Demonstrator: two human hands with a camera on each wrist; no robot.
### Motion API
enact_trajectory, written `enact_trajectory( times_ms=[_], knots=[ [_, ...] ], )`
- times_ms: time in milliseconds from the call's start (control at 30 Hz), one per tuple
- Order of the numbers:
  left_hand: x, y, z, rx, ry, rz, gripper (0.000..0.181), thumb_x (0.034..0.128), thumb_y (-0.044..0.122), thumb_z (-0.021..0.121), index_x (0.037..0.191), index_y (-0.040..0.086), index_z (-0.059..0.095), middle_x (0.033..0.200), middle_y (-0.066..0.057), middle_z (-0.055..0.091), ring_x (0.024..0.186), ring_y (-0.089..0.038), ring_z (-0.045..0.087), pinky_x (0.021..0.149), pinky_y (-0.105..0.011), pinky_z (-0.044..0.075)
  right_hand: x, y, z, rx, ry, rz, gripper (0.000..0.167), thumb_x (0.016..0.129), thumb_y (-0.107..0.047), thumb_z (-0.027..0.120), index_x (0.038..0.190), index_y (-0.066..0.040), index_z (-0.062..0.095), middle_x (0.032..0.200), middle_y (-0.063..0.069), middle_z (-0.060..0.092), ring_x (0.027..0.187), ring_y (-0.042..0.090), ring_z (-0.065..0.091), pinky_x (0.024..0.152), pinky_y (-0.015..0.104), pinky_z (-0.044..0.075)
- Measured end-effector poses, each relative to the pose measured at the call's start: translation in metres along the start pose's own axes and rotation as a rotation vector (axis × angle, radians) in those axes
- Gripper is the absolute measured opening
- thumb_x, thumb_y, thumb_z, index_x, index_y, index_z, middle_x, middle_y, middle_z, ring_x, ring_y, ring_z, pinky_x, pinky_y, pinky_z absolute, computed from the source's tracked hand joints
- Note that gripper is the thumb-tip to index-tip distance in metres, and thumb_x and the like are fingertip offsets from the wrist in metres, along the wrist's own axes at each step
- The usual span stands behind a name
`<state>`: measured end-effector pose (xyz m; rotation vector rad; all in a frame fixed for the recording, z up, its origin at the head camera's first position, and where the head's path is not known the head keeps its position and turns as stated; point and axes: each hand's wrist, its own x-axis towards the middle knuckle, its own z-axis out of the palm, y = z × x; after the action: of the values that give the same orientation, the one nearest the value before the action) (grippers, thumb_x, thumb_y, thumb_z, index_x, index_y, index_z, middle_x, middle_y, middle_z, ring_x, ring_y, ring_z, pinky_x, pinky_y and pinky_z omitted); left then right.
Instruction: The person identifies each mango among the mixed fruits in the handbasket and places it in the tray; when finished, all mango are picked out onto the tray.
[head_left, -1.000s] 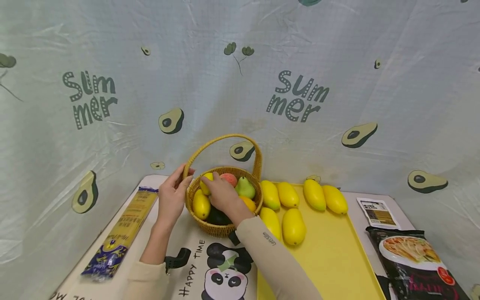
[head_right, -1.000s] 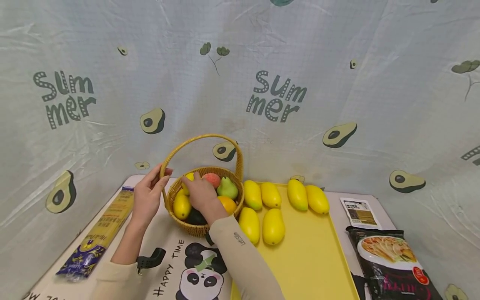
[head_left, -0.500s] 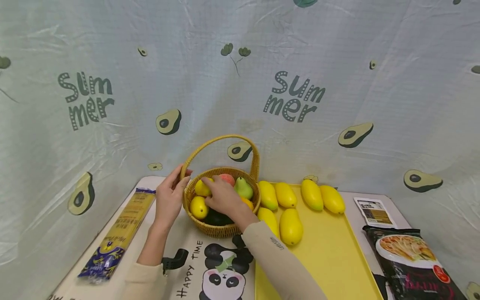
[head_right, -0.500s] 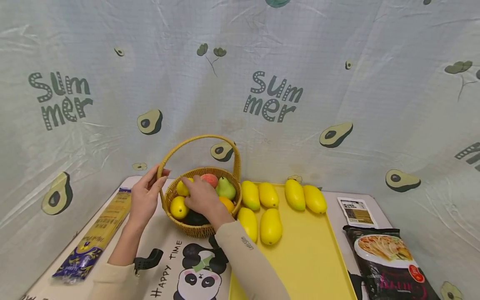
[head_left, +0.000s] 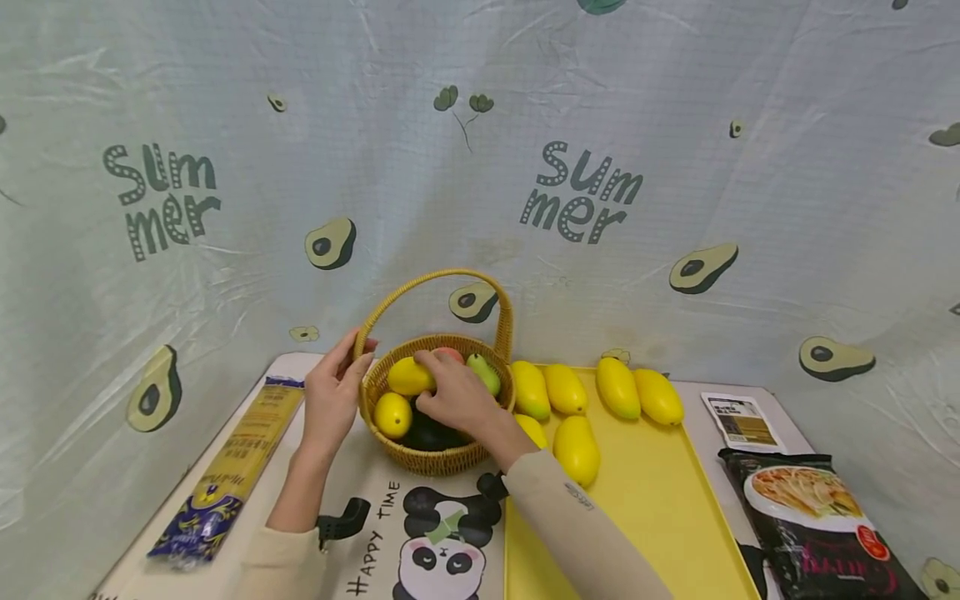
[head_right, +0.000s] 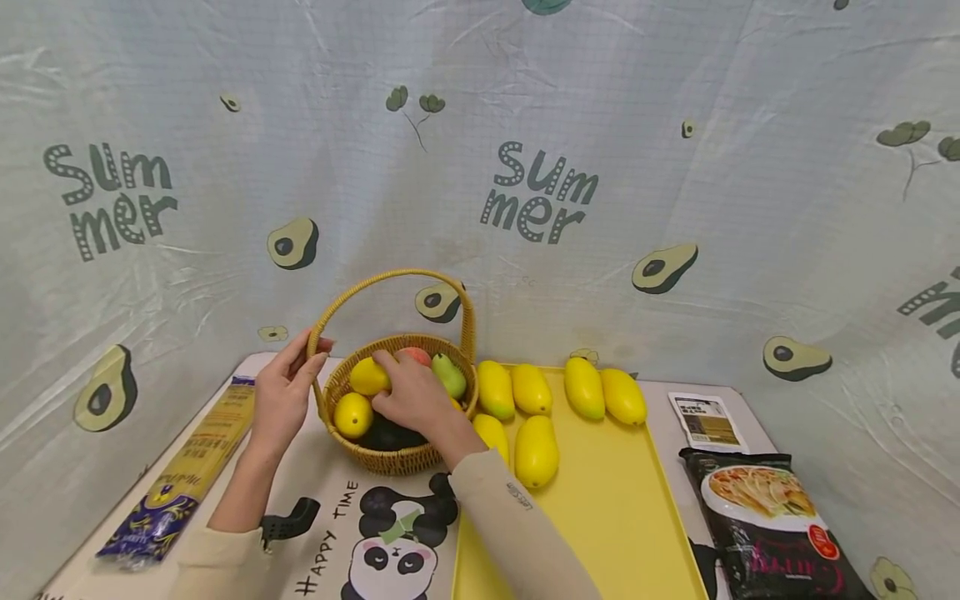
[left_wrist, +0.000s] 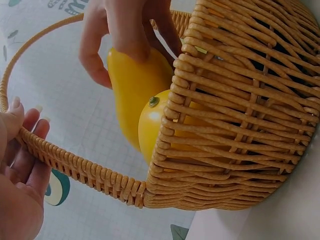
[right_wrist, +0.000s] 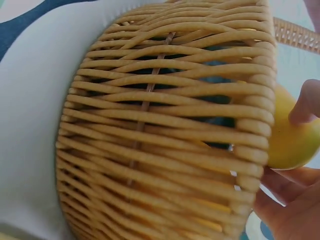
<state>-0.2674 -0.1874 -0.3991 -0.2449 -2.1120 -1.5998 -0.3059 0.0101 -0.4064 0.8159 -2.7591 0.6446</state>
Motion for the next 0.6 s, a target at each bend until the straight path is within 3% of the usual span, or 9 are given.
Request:
enact_trajectory(
  times_ms=[367,467,600],
  knots=[
    [-0.001,0.000,0.000,0.030,0.018,-0.003,0.047,0.1028,0.027,0.054,0.149,0.020,0.048,0.127,-0.006,0.066,0.127,-0.014,0.059,0.102,-0.008,0.044,-0.017,0.005,-0.014,0.080,0.083,-0.029,0.053,0.087,-0.025,0.060,0.139,-0.021,0.051,0.138,0.001,0.056,0.105,0.017,0.058,0.090,0.032,0.052],
    [0.000,0.000,0.001,0.029,0.019,0.000,0.046,0.1028,0.026,0.054,0.148,0.020,0.048,0.127,-0.007,0.066,0.127,-0.013,0.059,0.102,-0.008,0.044,-0.025,0.010,-0.018,0.120,0.104,-0.006,0.055,0.086,-0.023,0.061,0.141,-0.023,0.050,0.137,0.001,0.057,0.102,0.018,0.057,0.086,0.034,0.053],
    [0.000,0.001,0.001,0.016,0.017,0.005,0.047,0.1029,0.027,0.054,0.148,0.019,0.048,0.128,-0.008,0.065,0.127,-0.012,0.058,0.102,-0.008,0.044,-0.037,0.021,-0.025,0.152,0.140,0.045,0.060,0.084,-0.022,0.063,0.142,-0.026,0.050,0.139,0.001,0.057,0.104,0.019,0.058,0.089,0.037,0.053]
  ],
)
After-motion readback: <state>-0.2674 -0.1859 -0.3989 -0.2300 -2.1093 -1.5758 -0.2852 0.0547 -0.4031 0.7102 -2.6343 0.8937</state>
